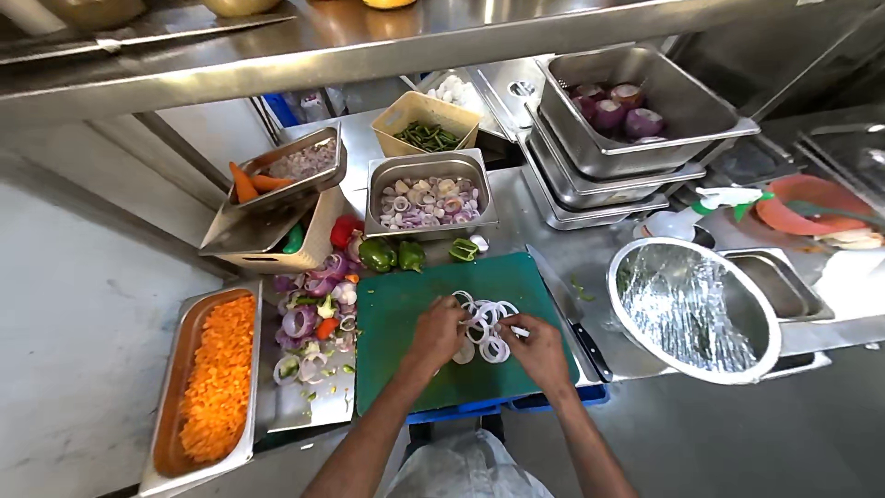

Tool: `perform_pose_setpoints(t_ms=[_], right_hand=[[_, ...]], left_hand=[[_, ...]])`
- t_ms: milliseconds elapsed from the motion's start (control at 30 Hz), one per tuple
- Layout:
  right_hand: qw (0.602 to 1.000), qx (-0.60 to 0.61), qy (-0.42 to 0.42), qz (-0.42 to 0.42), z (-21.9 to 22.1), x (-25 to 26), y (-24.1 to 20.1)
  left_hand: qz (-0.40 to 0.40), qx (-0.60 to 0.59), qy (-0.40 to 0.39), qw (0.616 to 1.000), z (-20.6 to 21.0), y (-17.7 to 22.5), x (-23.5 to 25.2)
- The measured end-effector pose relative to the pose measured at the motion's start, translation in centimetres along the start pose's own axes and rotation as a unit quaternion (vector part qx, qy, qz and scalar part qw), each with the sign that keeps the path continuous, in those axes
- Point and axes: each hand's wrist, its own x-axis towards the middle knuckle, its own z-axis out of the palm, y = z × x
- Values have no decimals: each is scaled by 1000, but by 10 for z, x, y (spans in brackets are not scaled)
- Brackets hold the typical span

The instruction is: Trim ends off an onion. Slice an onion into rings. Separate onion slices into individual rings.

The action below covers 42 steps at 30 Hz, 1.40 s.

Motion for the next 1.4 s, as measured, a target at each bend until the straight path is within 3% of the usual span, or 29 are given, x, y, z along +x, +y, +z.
perform_pose_setpoints(t_ms=[167, 267, 333, 467, 567, 633, 733, 867, 967, 1067, 1167, 1233, 1300, 1400], right_hand=[[994, 83, 37, 67, -15, 5, -8], [974, 163, 8, 157, -20, 19, -19], [965, 193, -40, 171, -24, 48, -38], [970, 207, -91, 87, -27, 149, -112], [995, 88, -54, 6, -31, 185, -165], [998, 22, 5, -63, -29, 167, -171], [991, 24, 24, -131, -6, 97, -128], [997, -50, 21, -62, 22, 18, -51], [995, -75, 41, -42, 21, -10, -27], [997, -42, 62, -23, 8, -18, -24], [998, 1, 63, 0, 2, -12, -28], [999, -15, 42, -16, 6, -3, -36], [998, -45, -19, -44, 16, 1, -49], [975, -119, -178, -55, 51, -12, -71]], left_hand=[[-24, -45, 37, 998, -9, -16, 11], [-57, -98, 35, 993, 1, -35, 21], [-67, -137, 29, 988, 6, -42, 23], [-106, -140, 53, 983, -4, -39, 5], [-121, -67, -7, 990, -1, -39, -17], [-92, -28, -45, 994, 11, -43, -23], [-45, -46, -44, 997, 19, -56, -21], [-22, -54, -72, 996, 15, -63, -20], [-20, -81, -64, 994, 9, -69, -22], [-15, -167, 14, 986, -30, -66, -4], [23, -193, 159, 968, -103, -46, 48], [36, -166, 223, 960, -150, -32, 77], [37, -152, 273, 949, -172, -27, 81], [-8, -121, 237, 964, -144, -36, 35]])
